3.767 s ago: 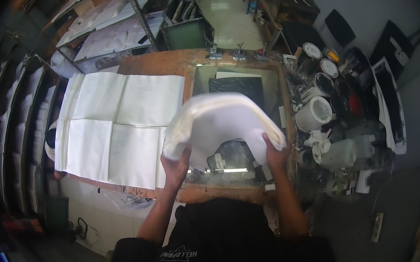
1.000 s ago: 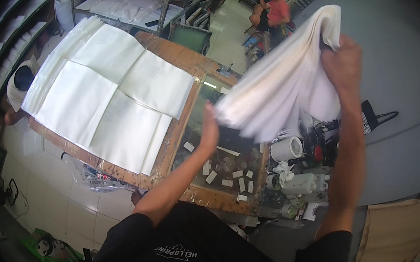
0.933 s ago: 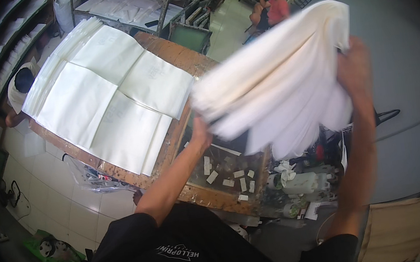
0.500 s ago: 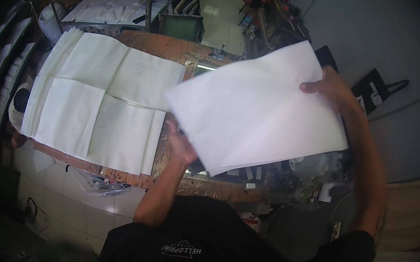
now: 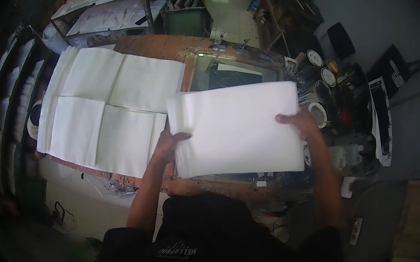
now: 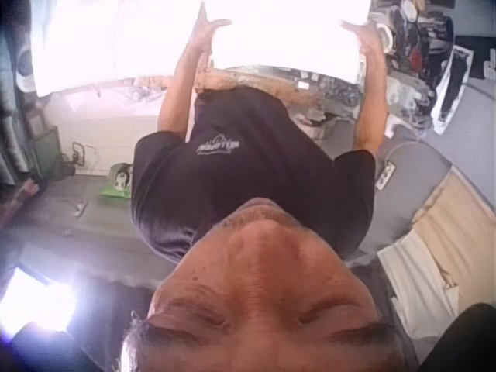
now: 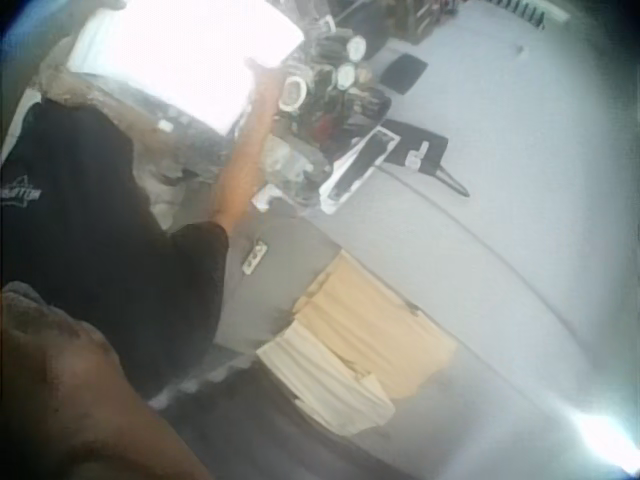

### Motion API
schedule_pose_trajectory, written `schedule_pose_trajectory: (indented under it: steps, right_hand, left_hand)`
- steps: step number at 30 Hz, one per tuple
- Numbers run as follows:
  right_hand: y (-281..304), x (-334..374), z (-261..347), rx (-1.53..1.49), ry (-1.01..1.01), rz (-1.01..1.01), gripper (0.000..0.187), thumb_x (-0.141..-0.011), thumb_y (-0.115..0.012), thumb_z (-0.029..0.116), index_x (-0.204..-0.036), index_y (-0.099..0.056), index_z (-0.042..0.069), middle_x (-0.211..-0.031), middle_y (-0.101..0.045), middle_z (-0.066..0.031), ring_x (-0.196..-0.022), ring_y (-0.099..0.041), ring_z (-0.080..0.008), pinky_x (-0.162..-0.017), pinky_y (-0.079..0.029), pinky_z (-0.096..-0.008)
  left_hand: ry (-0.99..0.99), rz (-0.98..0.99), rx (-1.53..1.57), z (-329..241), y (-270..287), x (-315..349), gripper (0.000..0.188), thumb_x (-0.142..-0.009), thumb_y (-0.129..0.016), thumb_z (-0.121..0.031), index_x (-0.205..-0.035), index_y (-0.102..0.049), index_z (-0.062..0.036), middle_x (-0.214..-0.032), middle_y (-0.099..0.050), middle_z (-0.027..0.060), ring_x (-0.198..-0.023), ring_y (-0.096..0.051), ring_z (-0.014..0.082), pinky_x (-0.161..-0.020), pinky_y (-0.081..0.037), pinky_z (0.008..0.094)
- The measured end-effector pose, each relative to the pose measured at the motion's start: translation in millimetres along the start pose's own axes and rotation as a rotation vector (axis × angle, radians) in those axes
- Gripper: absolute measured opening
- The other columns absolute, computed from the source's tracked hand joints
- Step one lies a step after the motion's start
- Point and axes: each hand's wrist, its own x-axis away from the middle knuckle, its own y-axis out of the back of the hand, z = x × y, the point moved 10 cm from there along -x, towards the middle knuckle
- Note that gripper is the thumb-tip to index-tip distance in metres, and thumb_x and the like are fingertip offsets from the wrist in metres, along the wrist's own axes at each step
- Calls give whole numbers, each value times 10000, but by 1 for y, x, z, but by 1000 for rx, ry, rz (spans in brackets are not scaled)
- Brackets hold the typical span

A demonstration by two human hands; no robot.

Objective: The person repeatedly folds white fabric pieces on a wooden table, aligns edges, and stacks them. The person also moves to a nearby shelf to retrieve more fabric and returns to continue folding.

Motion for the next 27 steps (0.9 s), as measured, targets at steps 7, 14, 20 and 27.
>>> schedule_pose_trajectory:
  steps: [7, 14, 20, 27]
  right_hand:
    - [-12, -60, -198, 159, -16, -312, 520, -777, -876, 186, -1171, -642, -58, -1064, -724, -180, -923, -714, -285, -829, -561, -388]
    - [-31, -9, -149, 137, 293, -562, 288, -933, -698, 107, -1150, -673, -80, -1025, -730, -121, -904, -671, -193, -817, -514, -333]
    - [-16, 59, -100, -336, 379, -620, 341, -955, -658, 102, -1262, -644, -46, -1089, -727, -102, -951, -673, -200, -874, -513, -324]
    - [-21, 12, -66, -121, 672, -453, 357, -864, -695, 9, -1219, -698, -26, -1129, -745, -132, -1006, -694, -194, -908, -528, -325]
  left_hand:
    - [-199, -150, -371, 32, 22, -32, 665, -707, -837, -49, -1314, -580, 39, -1157, -691, 191, -991, -707, 321, -865, -582, 415]
    - [-274, -336, -697, 21, 15, -20, 773, -763, -794, -129, -1420, -440, 73, -1218, -644, 271, -1077, -657, 354, -925, -537, 409]
    - [-599, -294, -528, -26, -15, 48, 1077, -763, -819, -157, -1572, -137, 42, -1449, -464, 316, -1287, -529, 388, -1091, -414, 450]
    - [-629, -70, -533, -48, -50, 0, 935, -762, -852, -148, -1484, -303, 76, -1305, -614, 221, -1188, -611, 275, -1069, -441, 390]
